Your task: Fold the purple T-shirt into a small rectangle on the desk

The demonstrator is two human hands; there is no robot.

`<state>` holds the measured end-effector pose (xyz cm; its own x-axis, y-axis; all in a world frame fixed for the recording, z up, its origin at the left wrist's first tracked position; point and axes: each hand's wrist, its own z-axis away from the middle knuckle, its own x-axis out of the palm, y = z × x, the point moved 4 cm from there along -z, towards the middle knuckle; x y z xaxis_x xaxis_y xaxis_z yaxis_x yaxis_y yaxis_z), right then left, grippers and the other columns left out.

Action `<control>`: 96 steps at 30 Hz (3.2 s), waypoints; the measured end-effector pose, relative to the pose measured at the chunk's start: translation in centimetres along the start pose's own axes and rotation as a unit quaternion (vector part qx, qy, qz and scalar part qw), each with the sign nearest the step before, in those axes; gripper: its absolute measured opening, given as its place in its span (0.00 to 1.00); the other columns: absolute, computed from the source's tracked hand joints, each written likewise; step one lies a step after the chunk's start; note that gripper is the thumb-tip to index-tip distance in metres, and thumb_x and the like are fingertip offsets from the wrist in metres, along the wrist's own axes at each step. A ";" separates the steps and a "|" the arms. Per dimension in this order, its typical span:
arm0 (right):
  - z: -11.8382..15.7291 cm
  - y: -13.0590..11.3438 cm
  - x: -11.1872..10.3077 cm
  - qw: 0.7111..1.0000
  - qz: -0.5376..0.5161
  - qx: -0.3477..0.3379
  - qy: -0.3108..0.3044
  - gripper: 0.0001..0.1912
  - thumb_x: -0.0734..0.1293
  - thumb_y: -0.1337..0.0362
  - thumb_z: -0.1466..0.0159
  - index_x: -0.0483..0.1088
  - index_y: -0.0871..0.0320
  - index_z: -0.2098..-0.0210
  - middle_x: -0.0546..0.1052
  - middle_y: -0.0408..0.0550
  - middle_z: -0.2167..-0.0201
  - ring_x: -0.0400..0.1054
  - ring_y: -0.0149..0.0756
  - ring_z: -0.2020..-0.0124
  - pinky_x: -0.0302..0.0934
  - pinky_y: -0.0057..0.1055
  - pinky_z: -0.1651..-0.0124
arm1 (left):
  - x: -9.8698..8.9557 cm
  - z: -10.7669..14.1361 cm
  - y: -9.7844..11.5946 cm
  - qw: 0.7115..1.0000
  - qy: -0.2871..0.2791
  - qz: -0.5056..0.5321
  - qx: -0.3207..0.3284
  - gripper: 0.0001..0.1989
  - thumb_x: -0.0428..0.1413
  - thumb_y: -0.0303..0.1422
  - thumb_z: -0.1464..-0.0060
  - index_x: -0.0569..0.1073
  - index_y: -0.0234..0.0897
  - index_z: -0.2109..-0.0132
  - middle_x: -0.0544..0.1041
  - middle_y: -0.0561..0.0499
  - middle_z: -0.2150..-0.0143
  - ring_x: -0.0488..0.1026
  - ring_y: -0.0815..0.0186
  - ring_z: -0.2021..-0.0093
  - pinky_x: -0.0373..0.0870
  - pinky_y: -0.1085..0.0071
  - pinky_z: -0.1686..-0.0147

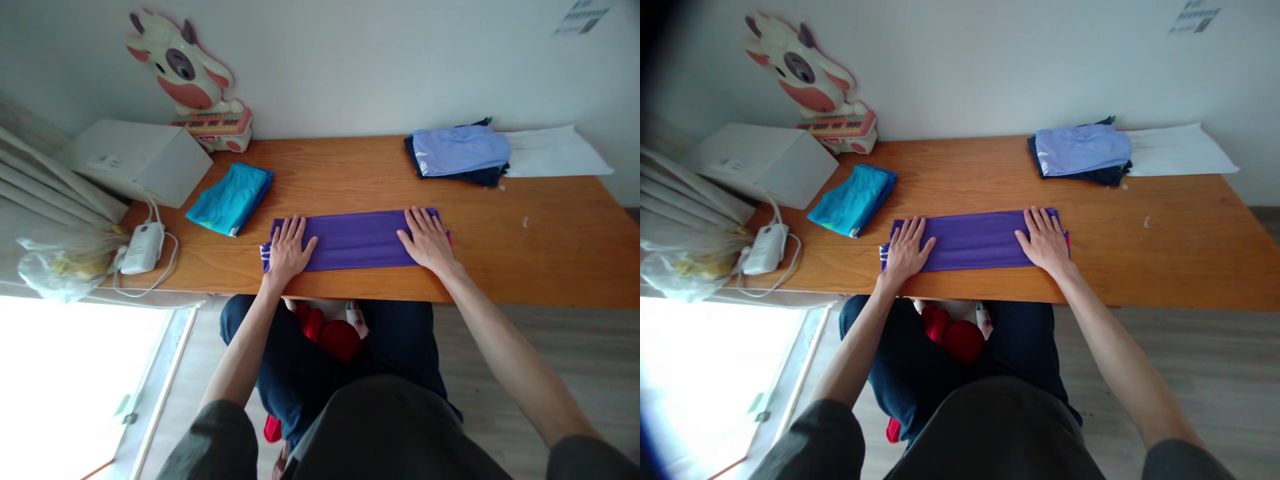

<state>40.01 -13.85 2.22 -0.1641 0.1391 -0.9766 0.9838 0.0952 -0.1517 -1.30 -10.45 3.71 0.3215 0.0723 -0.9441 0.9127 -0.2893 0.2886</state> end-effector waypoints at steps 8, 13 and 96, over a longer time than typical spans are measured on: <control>0.7 -1.6 0.3 1.000 0.008 0.003 0.005 0.43 0.51 0.44 0.16 0.54 0.66 0.13 0.53 0.62 0.13 0.46 0.58 0.12 0.42 0.61 0.12 | -0.5 0.7 -2.5 1.000 -0.002 -0.010 -0.029 0.40 0.46 0.55 0.21 0.57 0.42 0.13 0.55 0.44 0.11 0.46 0.47 0.10 0.43 0.40 0.13; 1.5 -2.6 0.3 1.000 0.005 0.000 0.006 0.43 0.51 0.44 0.16 0.53 0.66 0.13 0.53 0.63 0.13 0.46 0.58 0.12 0.41 0.63 0.12 | -0.9 1.8 -2.9 0.999 0.000 -0.011 -0.033 0.40 0.46 0.55 0.21 0.57 0.42 0.13 0.54 0.44 0.11 0.46 0.45 0.10 0.42 0.35 0.13; 2.0 -4.1 0.7 0.999 0.024 0.016 -0.026 0.47 0.51 0.41 0.17 0.46 0.65 0.11 0.43 0.66 0.11 0.36 0.78 0.12 0.40 0.78 0.17 | -1.1 3.6 -4.6 0.998 0.005 -0.012 -0.069 0.42 0.43 0.57 0.20 0.54 0.39 0.12 0.52 0.44 0.10 0.44 0.49 0.10 0.47 0.42 0.13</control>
<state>36.00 -16.10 1.84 -0.1144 0.0914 -0.9892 0.9923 0.0587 -0.1094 -6.72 -12.63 2.83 0.3000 0.0868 -0.9500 0.9463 -0.1526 0.2849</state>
